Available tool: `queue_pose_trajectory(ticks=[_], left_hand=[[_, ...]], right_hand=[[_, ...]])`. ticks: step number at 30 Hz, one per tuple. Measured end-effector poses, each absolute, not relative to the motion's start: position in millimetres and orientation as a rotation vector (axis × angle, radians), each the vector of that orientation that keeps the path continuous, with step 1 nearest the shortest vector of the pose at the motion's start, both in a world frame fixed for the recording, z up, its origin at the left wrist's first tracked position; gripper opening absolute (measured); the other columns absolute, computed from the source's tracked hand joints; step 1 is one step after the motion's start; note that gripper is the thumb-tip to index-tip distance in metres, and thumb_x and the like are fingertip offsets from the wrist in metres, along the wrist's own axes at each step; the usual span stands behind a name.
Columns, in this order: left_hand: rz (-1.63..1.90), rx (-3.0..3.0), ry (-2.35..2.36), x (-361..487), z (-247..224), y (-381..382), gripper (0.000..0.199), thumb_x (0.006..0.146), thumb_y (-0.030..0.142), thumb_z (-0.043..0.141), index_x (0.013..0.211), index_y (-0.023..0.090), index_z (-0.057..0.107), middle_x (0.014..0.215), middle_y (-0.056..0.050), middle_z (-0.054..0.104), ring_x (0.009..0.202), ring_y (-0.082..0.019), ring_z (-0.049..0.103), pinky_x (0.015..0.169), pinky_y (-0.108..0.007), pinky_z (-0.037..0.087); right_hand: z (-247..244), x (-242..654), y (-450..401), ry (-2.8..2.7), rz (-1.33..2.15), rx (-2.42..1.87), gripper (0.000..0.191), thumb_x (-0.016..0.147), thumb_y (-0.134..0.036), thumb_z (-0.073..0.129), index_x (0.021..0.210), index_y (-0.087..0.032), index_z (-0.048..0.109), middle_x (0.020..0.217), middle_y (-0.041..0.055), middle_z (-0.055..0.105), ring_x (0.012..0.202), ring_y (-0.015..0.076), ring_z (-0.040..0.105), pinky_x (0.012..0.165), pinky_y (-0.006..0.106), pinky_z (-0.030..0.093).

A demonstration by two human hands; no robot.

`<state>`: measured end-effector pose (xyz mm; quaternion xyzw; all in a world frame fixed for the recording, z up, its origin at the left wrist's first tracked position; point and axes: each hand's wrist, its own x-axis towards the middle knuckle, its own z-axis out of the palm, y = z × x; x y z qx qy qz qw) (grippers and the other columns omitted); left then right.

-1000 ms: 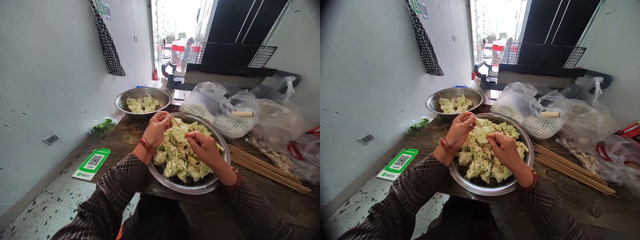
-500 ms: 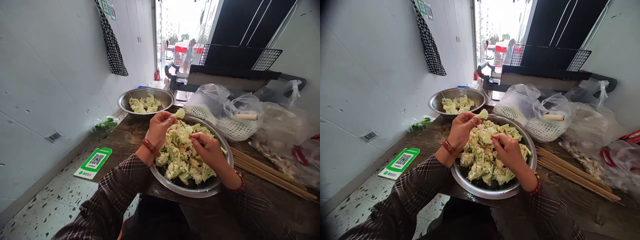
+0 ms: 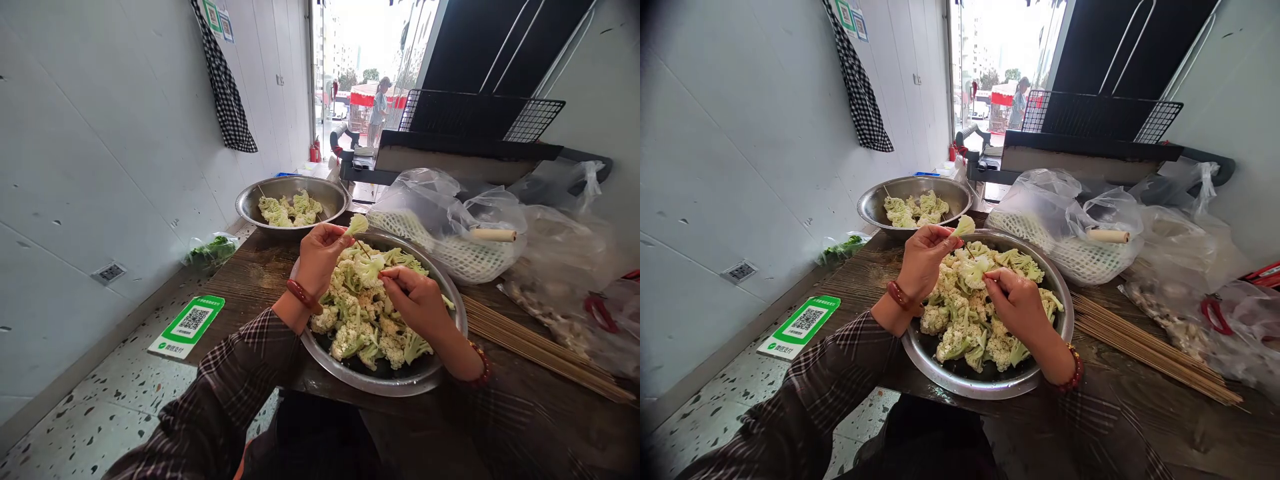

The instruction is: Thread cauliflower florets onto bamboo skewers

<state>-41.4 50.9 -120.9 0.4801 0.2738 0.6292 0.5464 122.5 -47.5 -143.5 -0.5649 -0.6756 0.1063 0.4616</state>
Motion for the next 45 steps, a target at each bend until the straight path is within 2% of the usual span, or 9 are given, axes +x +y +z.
queue_pose_trajectory(ticks=[8,15,24,29,34,36,39,43,45], left_hand=[[1.534,1.271,0.746,-41.5,-122.0,52.1,0.016,0.067,0.021,0.080,0.076,0.016,0.067,0.071,0.002,0.065,0.067,-0.011,0.062,0.071,-0.027,0.052],[1.617,1.505,0.796,-43.2,-128.1,56.6,0.008,0.070,0.021,0.078,0.074,0.018,0.071,0.084,-0.002,0.068,0.076,-0.014,0.061,0.072,-0.027,0.050],[1.453,1.545,0.712,-40.9,-120.6,46.2,0.004,0.069,0.016,0.077,0.071,0.017,0.074,0.083,-0.004,0.071,0.079,-0.015,0.062,0.076,-0.028,0.049],[1.327,1.446,0.653,-42.2,-120.0,44.5,0.012,0.074,0.026,0.078,0.080,0.016,0.075,0.089,-0.006,0.073,0.084,-0.015,0.063,0.081,-0.028,0.049],[1.182,1.250,0.600,-42.2,-122.4,44.9,0.029,0.079,0.045,0.074,0.088,0.018,0.074,0.091,-0.005,0.071,0.079,-0.013,0.062,0.073,-0.025,0.047],[1.092,1.279,0.610,-42.4,-123.1,45.1,0.036,0.080,0.052,0.072,0.085,0.017,0.075,0.089,-0.007,0.071,0.079,-0.014,0.062,0.070,-0.025,0.046],[1.065,1.325,0.618,-43.8,-122.9,46.2,0.035,0.078,0.052,0.074,0.078,0.016,0.075,0.087,-0.007,0.071,0.080,-0.015,0.062,0.071,-0.025,0.045],[1.047,1.371,0.569,-46.3,-120.4,47.5,0.033,0.080,0.051,0.072,0.079,0.018,0.076,0.088,-0.007,0.072,0.084,-0.017,0.062,0.073,-0.026,0.045],[1.029,1.392,0.563,-46.7,-119.1,47.0,0.032,0.080,0.049,0.072,0.076,0.017,0.075,0.085,-0.006,0.071,0.079,-0.015,0.060,0.071,-0.026,0.044]], right_hand=[[-142.3,122.8,-48.4,-1.661,0.256,-1.406,0.020,0.091,-0.033,0.056,0.085,-0.021,0.071,0.069,0.0016,0.072,0.060,0.0163,0.062,0.059,0.028,0.044],[-142.7,122.6,-48.5,-1.654,0.269,-1.391,0.020,0.092,-0.031,0.055,0.083,-0.021,0.070,0.070,0.0015,0.071,0.062,0.0165,0.063,0.061,0.028,0.045],[-142.5,122.0,-46.9,-1.627,0.223,-1.381,0.018,0.091,-0.031,0.055,0.083,-0.022,0.068,0.071,0.0011,0.071,0.065,0.0168,0.062,0.062,0.028,0.045],[-141.1,120.7,-47.1,-1.603,0.206,-1.388,0.020,0.092,-0.032,0.055,0.080,-0.022,0.067,0.066,0.0001,0.068,0.061,0.0158,0.060,0.061,0.028,0.045],[-142.7,119.6,-46.7,-1.631,0.152,-1.376,0.020,0.093,-0.032,0.054,0.083,-0.022,0.068,0.072,0.0021,0.071,0.065,0.0169,0.063,0.063,0.029,0.045],[-143.4,119.1,-46.6,-1.653,0.150,-1.377,0.019,0.094,-0.032,0.054,0.085,-0.022,0.068,0.071,0.0020,0.071,0.064,0.0170,0.063,0.064,0.029,0.046],[-143.9,119.0,-46.8,-1.669,0.186,-1.357,0.019,0.094,-0.033,0.054,0.086,-0.022,0.069,0.071,0.0018,0.071,0.063,0.0166,0.062,0.063,0.029,0.046],[-143.5,119.6,-47.0,-1.655,0.231,-1.329,0.021,0.094,-0.033,0.053,0.084,-0.022,0.068,0.071,0.0017,0.071,0.065,0.0169,0.063,0.063,0.028,0.046],[-143.6,119.8,-47.0,-1.651,0.234,-1.334,0.021,0.094,-0.033,0.053,0.083,-0.022,0.067,0.069,0.0010,0.069,0.065,0.0170,0.063,0.064,0.028,0.046]])
